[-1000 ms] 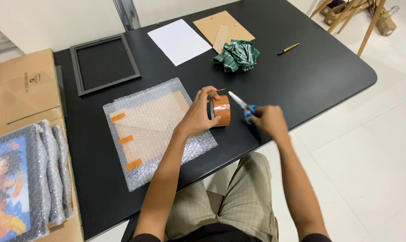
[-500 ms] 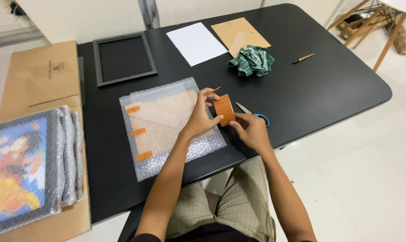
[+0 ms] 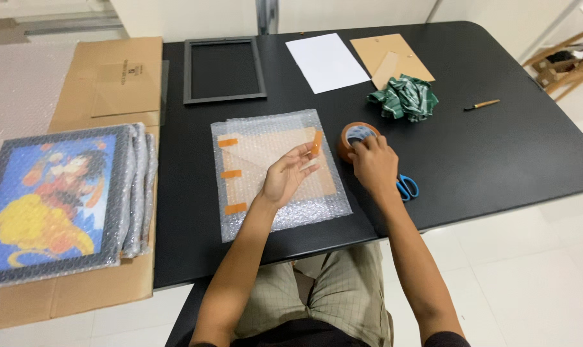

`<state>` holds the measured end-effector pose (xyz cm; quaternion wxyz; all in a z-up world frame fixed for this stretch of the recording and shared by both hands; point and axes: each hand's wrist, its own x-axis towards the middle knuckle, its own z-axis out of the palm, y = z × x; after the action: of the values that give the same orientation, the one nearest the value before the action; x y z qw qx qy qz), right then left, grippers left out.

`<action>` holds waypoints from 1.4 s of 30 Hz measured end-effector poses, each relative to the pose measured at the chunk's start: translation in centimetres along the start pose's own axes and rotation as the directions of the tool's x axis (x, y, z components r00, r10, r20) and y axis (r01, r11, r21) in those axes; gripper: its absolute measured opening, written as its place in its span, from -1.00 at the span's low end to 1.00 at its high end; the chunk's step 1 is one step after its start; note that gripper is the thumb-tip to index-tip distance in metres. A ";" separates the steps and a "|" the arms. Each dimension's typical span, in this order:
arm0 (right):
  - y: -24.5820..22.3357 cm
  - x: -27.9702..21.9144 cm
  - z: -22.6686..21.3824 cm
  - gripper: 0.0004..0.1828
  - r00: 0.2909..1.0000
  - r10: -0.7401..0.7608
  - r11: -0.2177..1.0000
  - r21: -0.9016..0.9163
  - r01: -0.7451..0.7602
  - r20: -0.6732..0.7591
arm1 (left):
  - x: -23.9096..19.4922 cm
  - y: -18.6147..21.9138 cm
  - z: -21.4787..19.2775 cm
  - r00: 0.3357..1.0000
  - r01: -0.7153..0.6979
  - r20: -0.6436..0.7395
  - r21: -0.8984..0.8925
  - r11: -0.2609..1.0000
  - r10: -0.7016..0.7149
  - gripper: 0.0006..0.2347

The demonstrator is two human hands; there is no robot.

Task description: The person secures a sheet of bubble wrap over a flat object using orange packing tape. They repeatedly cut strips of tape with scissors and press them onto the bubble wrap to hold it in place.

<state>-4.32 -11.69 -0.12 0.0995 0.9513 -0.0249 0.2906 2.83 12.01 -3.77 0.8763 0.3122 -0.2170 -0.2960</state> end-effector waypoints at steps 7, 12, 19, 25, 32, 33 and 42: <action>-5.2 3.8 -4.9 -0.77 0.828 -0.029 0.731 0.553 0.400 -0.560 | -2.5 1.7 -0.5 0.999 0.002 -0.032 -0.066 0.998 -0.004 -0.45; -8.2 4.1 -4.1 -0.86 0.580 -0.244 0.745 0.232 0.625 -0.778 | -3.7 2.2 -0.6 0.999 0.023 -0.020 -0.164 0.986 -0.027 -0.42; -10.0 5.1 -3.3 -0.85 0.513 -0.192 0.668 0.272 0.692 -0.836 | -5.2 4.9 1.1 0.996 0.032 -0.081 -0.139 0.990 -0.043 -0.47; -10.1 8.1 -1.3 -0.78 0.815 0.429 0.367 0.900 0.236 -0.389 | -1.2 6.7 -3.5 0.921 0.106 -0.364 0.577 0.810 0.139 -0.43; -12.6 15.1 4.6 -0.82 0.920 0.315 0.141 0.947 -0.290 0.235 | 10.6 7.6 -14.5 0.930 0.258 -0.117 0.883 -0.392 0.348 -0.73; -12.9 15.3 5.4 -0.77 0.953 0.218 0.285 0.920 -0.268 0.210 | 11.9 6.9 -16.8 0.952 0.273 -0.155 0.820 -0.503 0.264 -0.69; -13.1 16.0 6.1 -0.45 0.860 -0.072 0.668 0.664 -0.335 0.506 | 14.0 8.9 -15.7 0.932 0.326 -0.363 0.811 -0.485 0.018 -0.70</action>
<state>13.68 0.02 1.54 -0.3217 0.9463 -0.0022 0.0307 25.38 15.02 -6.17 0.1470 0.9616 -0.2217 -0.0669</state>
